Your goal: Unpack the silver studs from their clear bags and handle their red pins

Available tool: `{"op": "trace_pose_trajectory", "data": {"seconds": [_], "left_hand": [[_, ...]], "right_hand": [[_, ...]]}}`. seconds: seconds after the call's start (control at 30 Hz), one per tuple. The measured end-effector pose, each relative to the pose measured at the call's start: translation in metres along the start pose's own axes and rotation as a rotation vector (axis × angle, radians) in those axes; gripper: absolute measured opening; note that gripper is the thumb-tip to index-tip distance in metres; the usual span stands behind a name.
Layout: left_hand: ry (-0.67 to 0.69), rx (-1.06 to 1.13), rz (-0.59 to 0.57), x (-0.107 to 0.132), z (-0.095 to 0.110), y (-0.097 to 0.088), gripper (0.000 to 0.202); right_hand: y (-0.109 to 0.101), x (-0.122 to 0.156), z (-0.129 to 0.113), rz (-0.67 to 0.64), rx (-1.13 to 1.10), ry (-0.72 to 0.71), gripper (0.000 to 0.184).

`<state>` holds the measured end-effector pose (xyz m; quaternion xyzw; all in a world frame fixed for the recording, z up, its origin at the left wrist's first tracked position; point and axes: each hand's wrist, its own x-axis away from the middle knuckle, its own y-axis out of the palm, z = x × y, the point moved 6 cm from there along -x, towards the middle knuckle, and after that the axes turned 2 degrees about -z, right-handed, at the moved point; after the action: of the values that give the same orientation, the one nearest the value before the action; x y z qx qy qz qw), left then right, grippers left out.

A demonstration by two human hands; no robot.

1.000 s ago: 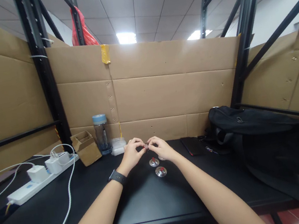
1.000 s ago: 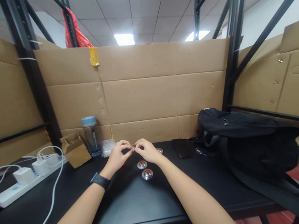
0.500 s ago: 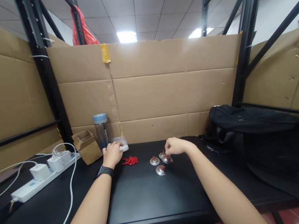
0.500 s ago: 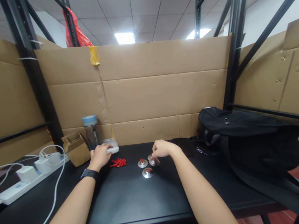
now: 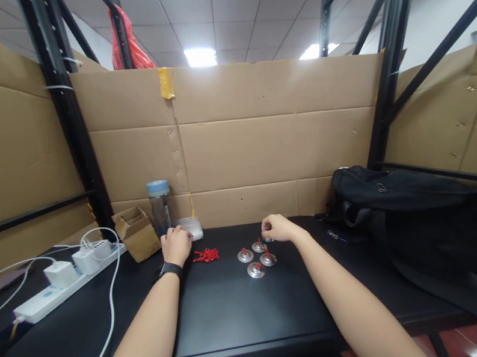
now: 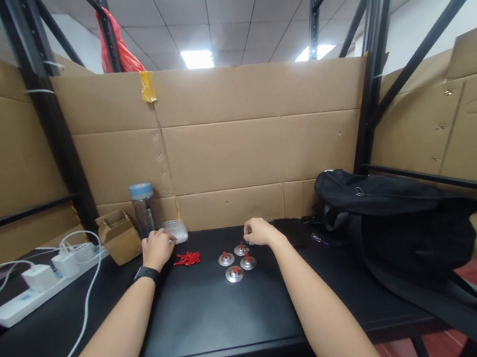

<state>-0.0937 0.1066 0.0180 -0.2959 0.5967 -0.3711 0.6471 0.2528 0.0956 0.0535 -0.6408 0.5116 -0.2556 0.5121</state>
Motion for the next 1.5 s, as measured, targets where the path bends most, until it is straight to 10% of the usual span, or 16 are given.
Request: {"op": "trace_pose_trajectory", "data": {"seconds": [0.3, 0.6, 0.93, 1.3, 1.5], "left_hand": [[0.151, 0.130, 0.129, 0.005, 0.051, -0.048, 0.025], [0.497, 0.212, -0.107, 0.031, 0.129, -0.020, 0.026], [0.849, 0.270, -0.149, 0.060, 0.174, -0.036, 0.018], [0.626, 0.251, -0.068, 0.049, 0.160, -0.028, 0.019], [0.193, 0.513, 0.049, 0.032, 0.128, -0.042, 0.021]], "right_hand": [[0.012, -0.005, 0.002, 0.010, -0.078, -0.064, 0.019], [0.039, -0.007, -0.012, -0.178, -0.070, -0.173, 0.018], [0.034, -0.004, -0.015, -0.106, 0.080, -0.077, 0.019], [0.029, 0.002, -0.021, -0.088, 0.061, -0.048, 0.010], [0.001, -0.001, -0.043, 0.164, -0.551, -0.227, 0.015]]}}
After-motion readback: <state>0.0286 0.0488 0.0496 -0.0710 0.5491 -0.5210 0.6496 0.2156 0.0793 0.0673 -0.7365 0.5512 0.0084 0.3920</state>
